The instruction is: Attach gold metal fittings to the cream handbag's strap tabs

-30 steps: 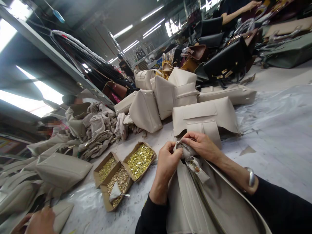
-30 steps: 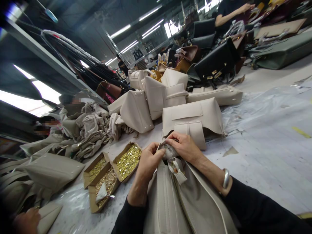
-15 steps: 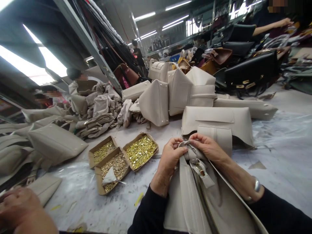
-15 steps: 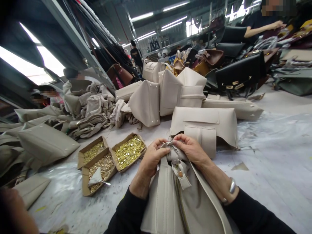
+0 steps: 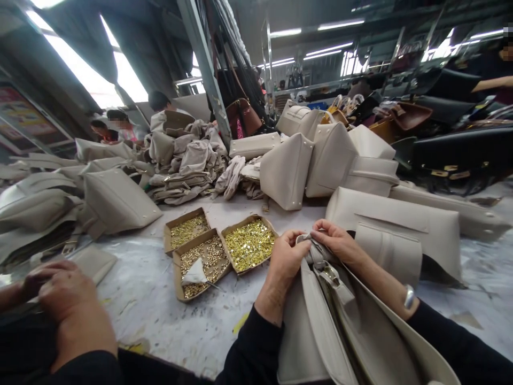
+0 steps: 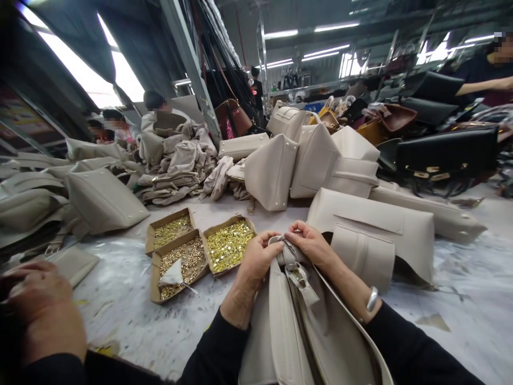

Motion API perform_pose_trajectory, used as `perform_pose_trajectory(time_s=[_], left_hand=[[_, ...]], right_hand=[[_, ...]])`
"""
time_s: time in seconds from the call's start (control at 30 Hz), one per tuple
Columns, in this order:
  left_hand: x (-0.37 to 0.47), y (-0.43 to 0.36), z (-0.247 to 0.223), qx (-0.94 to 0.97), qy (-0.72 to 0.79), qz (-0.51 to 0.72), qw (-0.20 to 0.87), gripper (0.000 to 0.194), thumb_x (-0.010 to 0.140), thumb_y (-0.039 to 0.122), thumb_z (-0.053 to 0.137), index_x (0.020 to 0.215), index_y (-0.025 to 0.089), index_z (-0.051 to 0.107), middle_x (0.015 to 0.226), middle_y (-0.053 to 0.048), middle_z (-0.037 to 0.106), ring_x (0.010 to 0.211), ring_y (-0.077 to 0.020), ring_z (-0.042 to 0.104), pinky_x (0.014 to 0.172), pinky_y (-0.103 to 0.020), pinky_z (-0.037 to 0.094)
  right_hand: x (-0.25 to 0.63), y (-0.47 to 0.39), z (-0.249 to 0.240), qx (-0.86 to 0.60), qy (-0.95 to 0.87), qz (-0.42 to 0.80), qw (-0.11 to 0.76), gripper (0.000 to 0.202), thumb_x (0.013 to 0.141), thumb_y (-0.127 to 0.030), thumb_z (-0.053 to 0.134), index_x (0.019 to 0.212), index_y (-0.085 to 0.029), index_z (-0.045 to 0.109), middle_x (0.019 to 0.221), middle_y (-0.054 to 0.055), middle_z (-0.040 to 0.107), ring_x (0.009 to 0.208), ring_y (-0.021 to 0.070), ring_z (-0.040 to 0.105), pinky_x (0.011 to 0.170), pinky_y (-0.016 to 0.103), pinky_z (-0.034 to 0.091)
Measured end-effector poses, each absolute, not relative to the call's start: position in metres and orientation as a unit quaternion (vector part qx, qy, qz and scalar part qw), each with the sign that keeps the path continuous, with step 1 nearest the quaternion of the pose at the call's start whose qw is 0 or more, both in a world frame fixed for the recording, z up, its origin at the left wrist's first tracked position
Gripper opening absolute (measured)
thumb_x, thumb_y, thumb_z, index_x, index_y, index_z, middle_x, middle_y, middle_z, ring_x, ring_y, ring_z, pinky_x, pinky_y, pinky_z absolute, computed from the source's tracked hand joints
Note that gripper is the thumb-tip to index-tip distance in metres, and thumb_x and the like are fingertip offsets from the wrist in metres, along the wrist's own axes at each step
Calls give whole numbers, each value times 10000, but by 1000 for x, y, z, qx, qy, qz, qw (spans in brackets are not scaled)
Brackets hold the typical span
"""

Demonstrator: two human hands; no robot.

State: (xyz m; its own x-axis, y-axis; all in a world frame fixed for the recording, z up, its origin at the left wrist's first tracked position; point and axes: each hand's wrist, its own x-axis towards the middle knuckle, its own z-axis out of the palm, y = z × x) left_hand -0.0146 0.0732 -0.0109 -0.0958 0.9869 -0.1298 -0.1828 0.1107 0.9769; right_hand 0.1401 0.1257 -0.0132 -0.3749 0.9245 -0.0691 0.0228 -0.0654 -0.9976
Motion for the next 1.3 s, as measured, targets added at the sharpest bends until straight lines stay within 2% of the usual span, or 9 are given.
perform_pose_trajectory(time_s=[0.13,0.3,0.37,0.5,0.67,0.77,0.93,1.13,1.3], left_hand=[[-11,75,-14,397,531,552,506,192,699,237,778,856,146,716,723,0,650,652,-125,535,623,-214,420],[-10,75,-11,406,545,542,494,155,725,216,755,862,146,734,652,29,607,597,-114,486,574,-208,372],[-11,75,-9,407,545,540,495,148,725,200,751,862,147,737,641,33,608,589,-115,492,577,-208,380],[-10,75,-6,401,542,548,495,132,717,177,754,847,154,742,643,30,631,602,-124,522,606,-212,404],[-10,74,-5,391,530,554,509,121,715,175,740,831,144,734,719,1,686,659,-137,570,647,-222,434],[-9,74,-6,383,519,557,523,145,701,199,743,833,140,726,726,-3,682,666,-139,569,649,-225,439],[-9,72,-8,368,500,564,545,208,667,259,760,835,140,729,721,-6,670,655,-138,560,634,-225,443],[-9,71,-8,357,486,568,561,255,640,303,764,830,135,738,745,-29,686,671,-149,567,637,-233,456],[-8,71,-7,354,496,568,553,224,616,295,766,773,138,733,731,-30,685,677,-154,575,630,-232,448]], right_hand=[[147,120,-11,-447,-631,502,387,517,743,-678,810,842,-228,576,701,-32,553,641,159,477,607,282,380],[154,100,3,-440,-805,121,380,216,1013,-401,592,870,-238,594,868,45,612,828,233,583,770,345,428],[157,92,11,-414,-846,52,333,201,1052,-330,526,899,-238,616,897,60,643,845,236,614,772,342,437],[167,83,22,-400,-881,65,244,150,1065,-309,524,1023,-240,651,994,66,695,850,229,668,788,342,477],[177,80,31,-390,-887,124,214,160,1012,-226,540,1140,-241,634,1109,66,688,958,227,686,859,344,509],[174,81,33,-417,-875,131,207,152,961,-207,563,1095,-228,632,1054,60,687,910,229,677,813,349,504],[166,86,33,-441,-863,143,203,17,941,-237,607,948,-222,611,905,37,681,802,215,656,734,328,483],[168,90,35,-429,-878,112,181,54,946,-240,630,926,-215,673,892,57,736,814,239,692,722,328,469],[169,90,35,-410,-895,93,149,195,1013,-267,570,897,-227,721,848,53,756,754,220,700,681,317,440]])
